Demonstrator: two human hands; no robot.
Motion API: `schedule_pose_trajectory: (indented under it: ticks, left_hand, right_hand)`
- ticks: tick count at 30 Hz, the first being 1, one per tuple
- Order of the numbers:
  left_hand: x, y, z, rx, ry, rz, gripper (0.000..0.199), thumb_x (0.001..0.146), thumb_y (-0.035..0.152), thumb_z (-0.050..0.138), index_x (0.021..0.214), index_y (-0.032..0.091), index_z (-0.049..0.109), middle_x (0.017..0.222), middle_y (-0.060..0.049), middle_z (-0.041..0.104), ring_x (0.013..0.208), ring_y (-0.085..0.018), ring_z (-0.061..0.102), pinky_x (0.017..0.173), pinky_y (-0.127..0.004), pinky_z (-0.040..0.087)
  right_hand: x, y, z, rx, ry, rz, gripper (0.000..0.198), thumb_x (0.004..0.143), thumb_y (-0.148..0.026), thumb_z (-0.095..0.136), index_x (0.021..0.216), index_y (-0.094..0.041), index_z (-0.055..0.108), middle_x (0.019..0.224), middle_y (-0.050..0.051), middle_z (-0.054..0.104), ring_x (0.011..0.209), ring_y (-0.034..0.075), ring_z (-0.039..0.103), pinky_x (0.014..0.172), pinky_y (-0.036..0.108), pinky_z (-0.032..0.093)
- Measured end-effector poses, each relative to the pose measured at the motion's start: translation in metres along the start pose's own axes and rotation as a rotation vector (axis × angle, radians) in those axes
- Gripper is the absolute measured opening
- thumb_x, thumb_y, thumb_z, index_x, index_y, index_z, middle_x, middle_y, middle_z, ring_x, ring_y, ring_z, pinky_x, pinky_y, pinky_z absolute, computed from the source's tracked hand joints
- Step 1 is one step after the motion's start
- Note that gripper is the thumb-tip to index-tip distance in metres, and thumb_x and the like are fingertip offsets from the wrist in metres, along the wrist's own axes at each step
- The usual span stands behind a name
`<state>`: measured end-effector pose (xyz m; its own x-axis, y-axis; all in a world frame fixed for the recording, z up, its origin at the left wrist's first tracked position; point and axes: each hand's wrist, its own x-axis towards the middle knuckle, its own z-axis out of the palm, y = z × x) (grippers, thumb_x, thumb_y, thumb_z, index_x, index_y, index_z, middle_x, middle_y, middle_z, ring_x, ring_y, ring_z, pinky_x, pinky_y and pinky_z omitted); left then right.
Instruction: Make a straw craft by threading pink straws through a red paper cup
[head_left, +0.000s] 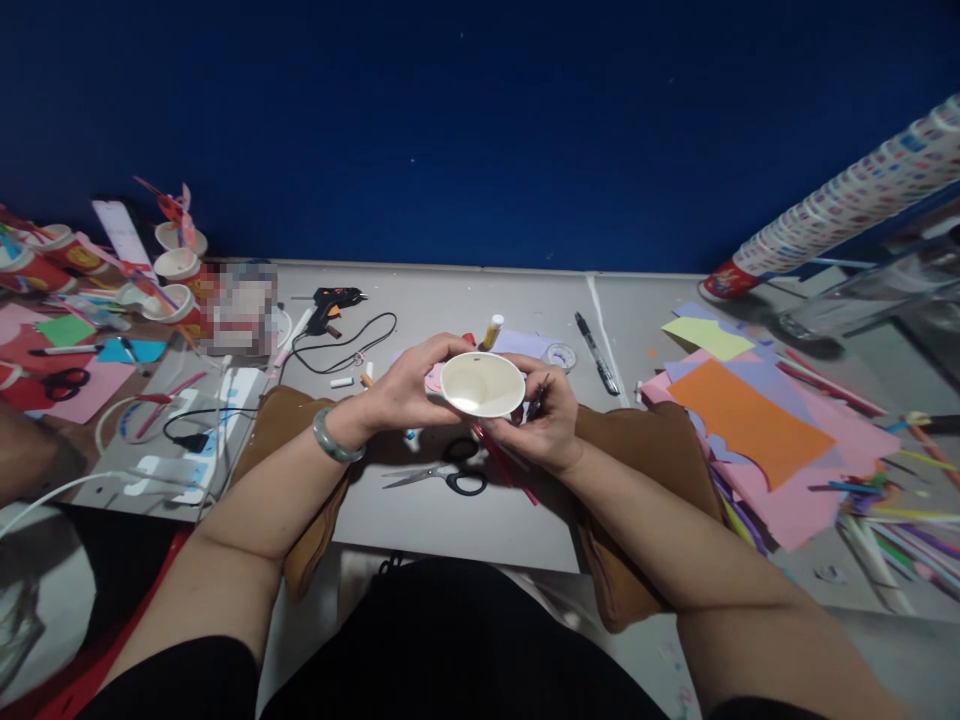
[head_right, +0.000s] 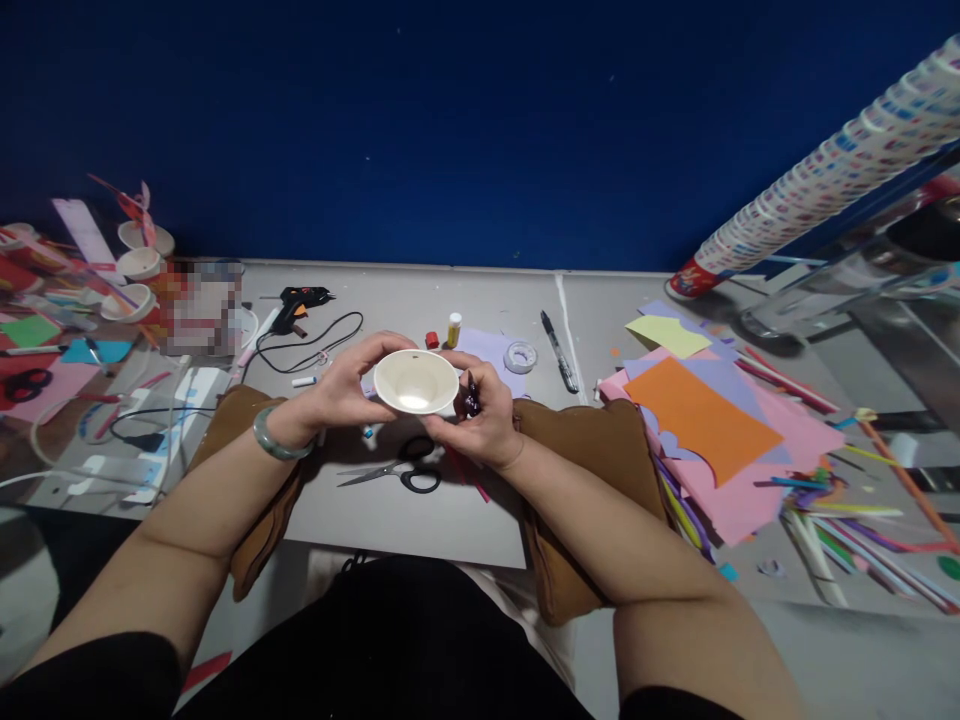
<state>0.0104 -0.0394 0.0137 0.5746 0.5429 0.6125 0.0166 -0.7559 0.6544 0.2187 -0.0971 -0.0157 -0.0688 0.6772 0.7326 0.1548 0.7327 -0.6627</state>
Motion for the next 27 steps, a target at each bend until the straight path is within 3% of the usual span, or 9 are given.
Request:
schedule_pose_trajectory:
  ticks: [11, 27]
  left_hand:
    - [0.0059, 0.0085, -0.0019, 0.043, 0.012, 0.130, 0.054, 0.073, 0.037, 0.085, 0.116, 0.018, 0.060, 0.106, -0.011, 0.071, 0.101, -0.022, 0.068, 0.090, -0.036, 0.056]
    - [0.0056, 0.0093, -0.0012, 0.017, 0.013, 0.149, 0.057, 0.073, 0.041, 0.086, 0.120, 0.020, 0.060, 0.110, -0.012, 0.071, 0.105, -0.023, 0.069, 0.093, -0.040, 0.056]
  right_hand:
    - [0.0007, 0.0003, 0.0013, 0.027, -0.010, -0.043, 0.048, 0.069, -0.014, 0.082, 0.092, -0.026, 0.042, 0.121, 0.010, 0.069, 0.113, 0.028, 0.068, 0.091, 0.047, 0.057]
    - [0.0014, 0.0006, 0.0014, 0.073, -0.023, -0.094, 0.050, 0.068, -0.012, 0.082, 0.092, -0.026, 0.041, 0.123, 0.010, 0.068, 0.114, 0.029, 0.068, 0.094, 0.050, 0.057]
